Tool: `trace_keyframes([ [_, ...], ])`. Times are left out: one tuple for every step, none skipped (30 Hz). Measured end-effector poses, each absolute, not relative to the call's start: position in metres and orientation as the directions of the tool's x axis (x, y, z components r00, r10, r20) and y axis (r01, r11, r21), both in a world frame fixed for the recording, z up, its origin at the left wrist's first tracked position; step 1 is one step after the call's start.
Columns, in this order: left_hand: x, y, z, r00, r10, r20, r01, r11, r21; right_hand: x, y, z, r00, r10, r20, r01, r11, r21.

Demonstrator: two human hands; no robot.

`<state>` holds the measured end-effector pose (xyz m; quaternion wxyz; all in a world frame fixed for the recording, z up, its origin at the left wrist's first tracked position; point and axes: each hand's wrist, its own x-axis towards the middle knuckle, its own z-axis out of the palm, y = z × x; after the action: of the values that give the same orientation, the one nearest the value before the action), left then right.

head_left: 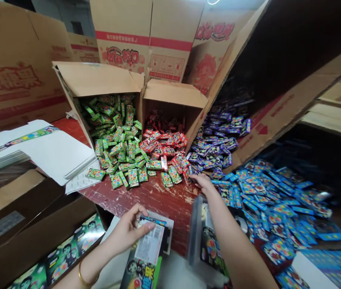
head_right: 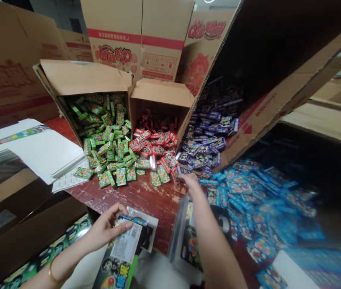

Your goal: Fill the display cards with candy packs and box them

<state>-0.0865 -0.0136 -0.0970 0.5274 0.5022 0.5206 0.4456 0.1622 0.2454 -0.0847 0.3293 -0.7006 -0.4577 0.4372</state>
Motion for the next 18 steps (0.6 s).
trace_keyframes([
  [-0.088,-0.014,-0.093,0.066,0.993,-0.100,0.085,0.095,0.992,0.161,0.234,-0.079,0.153,0.936,-0.318,0.321,-0.351,-0.879],
  [-0.089,-0.015,-0.089,0.070,0.993,-0.095,0.116,0.086,0.990,0.159,0.219,-0.071,0.105,0.944,-0.312,0.289,-0.329,-0.899],
  [-0.090,-0.015,-0.087,0.073,0.993,-0.091,0.138,0.080,0.987,0.157,0.200,-0.063,0.052,0.953,-0.299,0.256,-0.302,-0.918],
  [-0.090,-0.015,-0.086,0.074,0.993,-0.088,0.152,0.076,0.985,0.154,0.178,-0.054,-0.017,0.962,-0.274,0.220,-0.263,-0.939],
  [-0.089,-0.015,-0.085,0.080,0.993,-0.090,0.153,0.077,0.985,0.151,0.153,-0.046,-0.083,0.963,-0.257,0.198,-0.237,-0.951],
  [-0.089,-0.015,-0.085,0.089,0.991,-0.096,0.147,0.082,0.986,0.148,0.128,-0.040,-0.189,0.955,-0.230,0.165,-0.200,-0.966],
  [-0.087,-0.016,-0.086,0.101,0.989,-0.105,0.136,0.091,0.987,0.145,0.105,-0.034,-0.358,0.927,-0.108,0.095,-0.079,-0.992],
  [-0.085,-0.017,-0.086,0.113,0.987,-0.114,0.127,0.100,0.987,0.143,0.083,-0.030,-0.478,0.878,-0.025,0.078,0.013,-0.997],
  [-0.083,-0.019,-0.086,0.125,0.985,-0.120,0.116,0.106,0.988,0.141,0.066,-0.027,-0.571,0.820,0.024,0.072,0.079,-0.994],
  [-0.081,-0.020,-0.085,0.137,0.983,-0.123,0.105,0.109,0.988,0.139,0.052,-0.025,-0.637,0.769,0.056,0.070,0.129,-0.989],
  [-0.079,-0.022,-0.084,0.147,0.981,-0.123,0.095,0.110,0.989,0.138,0.043,-0.025,-0.671,0.739,0.057,0.083,0.151,-0.985],
  [-0.078,-0.023,-0.082,0.154,0.981,-0.120,0.083,0.108,0.991,0.138,0.038,-0.025,-0.686,0.725,0.052,0.089,0.155,-0.984],
  [-0.076,-0.025,-0.081,0.160,0.980,-0.116,0.069,0.106,0.992,0.138,0.035,-0.026,-0.687,0.724,0.053,0.086,0.154,-0.984],
  [-0.075,-0.026,-0.079,0.166,0.980,-0.114,0.054,0.106,0.993,0.138,0.035,-0.027,-0.682,0.729,0.059,0.080,0.154,-0.985],
  [-0.074,-0.027,-0.078,0.168,0.979,-0.114,0.041,0.108,0.993,0.138,0.036,-0.028,-0.676,0.733,0.070,0.070,0.159,-0.985],
  [-0.074,-0.027,-0.077,0.166,0.980,-0.114,0.032,0.110,0.993,0.138,0.036,-0.029,-0.670,0.738,0.081,0.060,0.163,-0.985],
  [-0.074,-0.028,-0.077,0.162,0.980,-0.111,0.026,0.109,0.994,0.137,0.037,-0.030,-0.666,0.741,0.087,0.055,0.165,-0.985],
  [-0.075,-0.029,-0.076,0.159,0.982,-0.106,0.026,0.104,0.994,0.137,0.037,-0.032,-0.666,0.741,0.086,0.054,0.163,-0.985],
])
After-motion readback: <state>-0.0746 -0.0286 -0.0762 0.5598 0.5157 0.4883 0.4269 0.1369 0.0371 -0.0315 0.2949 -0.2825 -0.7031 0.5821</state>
